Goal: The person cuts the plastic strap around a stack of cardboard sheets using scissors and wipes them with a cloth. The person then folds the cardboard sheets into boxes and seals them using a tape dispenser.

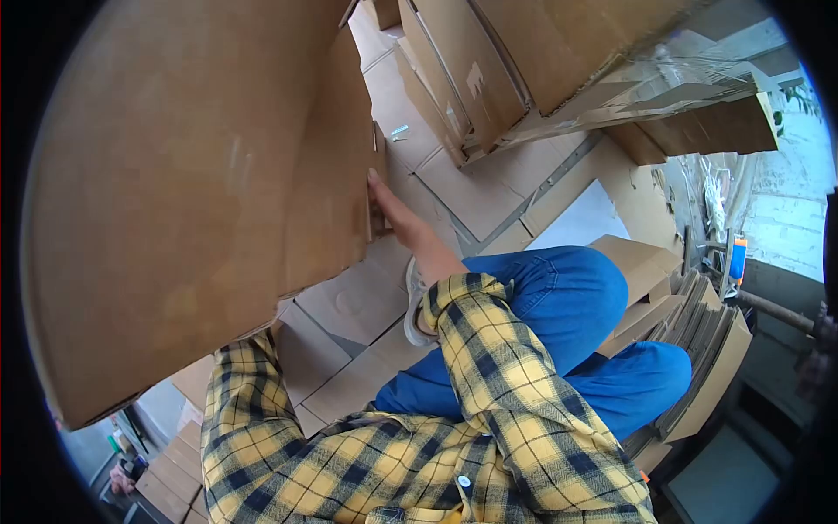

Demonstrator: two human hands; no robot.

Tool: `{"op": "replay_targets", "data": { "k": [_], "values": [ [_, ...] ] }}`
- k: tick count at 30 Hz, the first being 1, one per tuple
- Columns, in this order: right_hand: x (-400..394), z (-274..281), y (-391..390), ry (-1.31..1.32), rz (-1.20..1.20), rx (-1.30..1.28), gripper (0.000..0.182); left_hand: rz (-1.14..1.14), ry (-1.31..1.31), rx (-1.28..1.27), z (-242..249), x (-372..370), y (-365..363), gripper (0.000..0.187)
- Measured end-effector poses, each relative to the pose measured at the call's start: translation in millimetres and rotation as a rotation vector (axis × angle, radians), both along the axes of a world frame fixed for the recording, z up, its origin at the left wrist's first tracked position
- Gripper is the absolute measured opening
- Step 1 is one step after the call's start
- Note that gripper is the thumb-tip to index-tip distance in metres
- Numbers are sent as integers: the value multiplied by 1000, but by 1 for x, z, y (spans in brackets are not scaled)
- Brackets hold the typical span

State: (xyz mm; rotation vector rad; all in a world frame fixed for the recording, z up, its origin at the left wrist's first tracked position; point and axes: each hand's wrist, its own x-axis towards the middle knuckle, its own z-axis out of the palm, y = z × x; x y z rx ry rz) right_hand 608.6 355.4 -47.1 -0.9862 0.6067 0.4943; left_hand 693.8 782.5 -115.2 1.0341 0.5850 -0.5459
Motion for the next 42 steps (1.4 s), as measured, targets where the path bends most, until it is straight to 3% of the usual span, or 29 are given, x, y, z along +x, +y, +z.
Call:
{"op": "replay_targets", "data": {
  "k": [8, 13, 14, 15, 17, 21, 23, 26, 27, 30, 33, 35, 36, 38, 40, 41, 42],
  "values": [
    [-17, -9, 20, 92, 136, -60, 96, 102, 35, 8, -4, -63, 1, 54],
    [-6, -45, 66, 52, 399, -11, 95, 181, 49, -11, -3, -98, 10, 53],
    [-6, -47, 77, -6, 347, -35, 120, 186, 48, -9, -4, -104, 12, 53],
    [-3, -50, 88, -1, 352, -33, 120, 203, 54, -17, -6, -107, 16, 52],
    [5, -57, 103, 34, 438, 4, 93, 222, 59, -20, -8, -116, 24, 52],
    [9, -47, 117, 52, 435, -18, 92, 257, 69, -30, -8, -129, 38, 52],
    [7, -35, 116, 21, 446, -105, 114, 272, 62, -29, -7, -131, 46, 51],
    [9, 14, 95, -33, 544, -36, 103, 300, 42, -24, -5, -132, 52, 51],
    [9, 6, 96, -33, 547, -45, 103, 309, 28, -23, -3, -130, 53, 51],
    [9, -7, 99, -95, 303, -327, 85, 335, -37, -1, 14, -123, 62, 50],
    [11, -4, 81, -36, 27, -341, 70, 381, -182, 70, 42, -111, 77, 50],
    [24, -77, 63, -26, -57, -665, 45, 389, -357, 240, 62, -99, 92, 49],
    [24, -49, 60, -33, -65, -669, 45, 365, -500, 408, 76, -89, 109, 49],
    [15, 52, 62, -208, -915, -538, 24, 403, -711, 506, 126, -66, 133, 49],
    [17, 98, 56, -371, -1044, -384, 18, 577, -739, 152, 249, -53, 67, 48],
    [14, 119, 55, -388, -1044, -375, 18, 501, -827, 235, 244, -29, 112, 51],
    [11, 141, 55, -552, -1015, -459, 25, 554, -785, 480, 290, -33, 81, 54]
  ]
}}
